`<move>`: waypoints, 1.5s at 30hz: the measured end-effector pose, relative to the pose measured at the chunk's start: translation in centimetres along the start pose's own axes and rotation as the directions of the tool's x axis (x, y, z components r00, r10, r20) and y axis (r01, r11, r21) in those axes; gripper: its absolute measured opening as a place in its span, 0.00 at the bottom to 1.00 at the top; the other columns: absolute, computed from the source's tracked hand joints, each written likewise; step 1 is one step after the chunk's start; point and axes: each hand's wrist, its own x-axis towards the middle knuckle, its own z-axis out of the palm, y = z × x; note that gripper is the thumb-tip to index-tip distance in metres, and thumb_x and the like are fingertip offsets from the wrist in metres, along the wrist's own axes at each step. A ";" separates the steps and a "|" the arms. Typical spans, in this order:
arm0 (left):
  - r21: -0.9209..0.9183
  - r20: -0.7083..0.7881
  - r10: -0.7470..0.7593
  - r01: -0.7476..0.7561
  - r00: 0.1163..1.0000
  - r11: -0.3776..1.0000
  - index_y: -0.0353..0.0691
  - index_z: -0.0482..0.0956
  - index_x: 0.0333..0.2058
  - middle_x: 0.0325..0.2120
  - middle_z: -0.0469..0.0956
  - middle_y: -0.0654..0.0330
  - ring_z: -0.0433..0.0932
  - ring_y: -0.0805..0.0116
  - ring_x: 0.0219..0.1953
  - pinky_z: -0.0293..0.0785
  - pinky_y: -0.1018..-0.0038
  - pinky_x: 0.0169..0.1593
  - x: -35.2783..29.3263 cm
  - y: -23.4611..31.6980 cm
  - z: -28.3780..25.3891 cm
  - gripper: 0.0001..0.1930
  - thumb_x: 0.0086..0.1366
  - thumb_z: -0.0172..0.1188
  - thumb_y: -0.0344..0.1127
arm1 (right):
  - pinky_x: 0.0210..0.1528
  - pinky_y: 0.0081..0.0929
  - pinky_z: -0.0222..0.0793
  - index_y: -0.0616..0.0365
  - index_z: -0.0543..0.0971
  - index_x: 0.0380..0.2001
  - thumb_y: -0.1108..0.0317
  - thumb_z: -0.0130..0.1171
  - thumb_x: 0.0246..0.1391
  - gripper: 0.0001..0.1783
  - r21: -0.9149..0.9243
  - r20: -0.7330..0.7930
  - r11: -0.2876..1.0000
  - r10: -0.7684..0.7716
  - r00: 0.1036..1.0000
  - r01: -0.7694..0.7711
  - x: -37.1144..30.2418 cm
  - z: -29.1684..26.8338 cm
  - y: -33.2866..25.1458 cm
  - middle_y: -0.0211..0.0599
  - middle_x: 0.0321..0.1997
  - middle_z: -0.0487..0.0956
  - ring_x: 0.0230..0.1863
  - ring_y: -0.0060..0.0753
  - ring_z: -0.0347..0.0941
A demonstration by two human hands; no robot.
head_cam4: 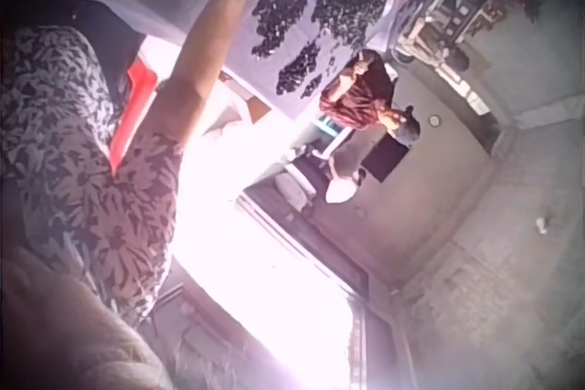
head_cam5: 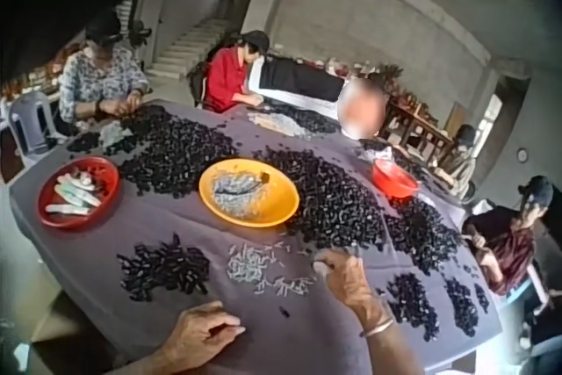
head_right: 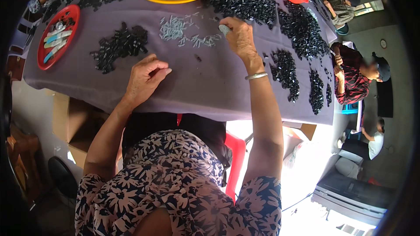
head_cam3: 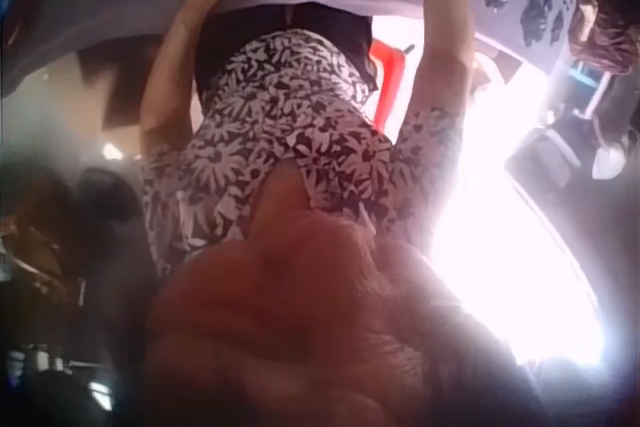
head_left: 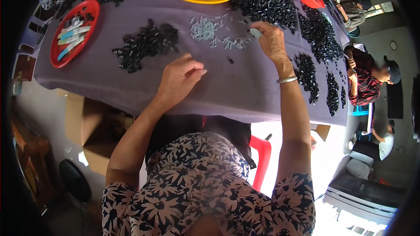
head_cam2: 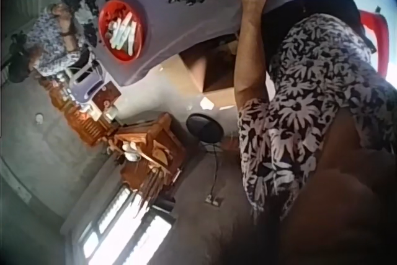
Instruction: Manual assembly of small black plastic parts with grey plastic inserts at a workstation.
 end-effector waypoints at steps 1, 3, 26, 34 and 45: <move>0.002 -0.001 -0.014 0.014 1.000 1.000 0.35 0.80 0.32 0.23 0.71 0.59 0.72 0.66 0.23 0.67 0.71 0.28 0.0 -0.2 0.0 0.06 0.57 0.66 0.29 | 0.35 0.25 0.73 0.56 0.83 0.37 0.76 0.64 0.50 0.09 0.007 0.012 1.000 0.002 1.000 -0.002 -0.4 -0.2 -1.4 0.36 0.31 0.83 0.30 0.26 0.78; -0.023 0.031 0.005 -0.004 1.000 1.000 0.35 0.81 0.32 0.22 0.70 0.59 0.72 0.67 0.22 0.67 0.72 0.28 0.2 -0.2 0.0 0.06 0.57 0.66 0.30 | 0.33 0.21 0.72 0.58 0.82 0.36 0.75 0.65 0.49 0.09 0.222 0.149 0.967 0.094 0.984 -0.126 -2.4 -1.0 -4.1 0.32 0.28 0.83 0.28 0.19 0.76; -0.134 0.109 0.038 -0.024 0.993 0.991 0.37 0.78 0.43 0.30 0.75 0.63 0.71 0.76 0.28 0.67 0.78 0.29 0.1 0.0 -0.5 0.15 0.56 0.67 0.30 | 0.31 0.28 0.71 0.61 0.79 0.37 0.85 0.59 0.46 0.14 0.378 0.135 0.922 -0.140 0.981 0.080 -8.6 3.3 -12.7 0.39 0.31 0.77 0.31 0.38 0.77; -0.277 0.117 -0.036 0.067 0.993 0.958 0.34 0.79 0.40 0.28 0.78 0.63 0.72 0.77 0.28 0.69 0.78 0.32 0.0 -0.5 -0.2 0.12 0.56 0.66 0.24 | 0.38 0.30 0.72 0.61 0.78 0.40 0.87 0.54 0.47 0.16 0.426 0.114 0.904 -0.099 0.988 0.042 -9.0 3.1 -13.7 0.40 0.34 0.78 0.35 0.39 0.77; -0.162 0.145 0.011 0.013 0.989 0.987 0.35 0.81 0.37 0.24 0.72 0.63 0.70 0.76 0.25 0.68 0.77 0.30 -0.2 -0.3 -0.9 0.08 0.58 0.65 0.25 | 0.39 0.28 0.74 0.61 0.78 0.38 0.82 0.59 0.49 0.11 0.377 0.150 0.926 -0.074 0.986 0.012 -6.1 2.1 -11.4 0.40 0.33 0.81 0.35 0.39 0.80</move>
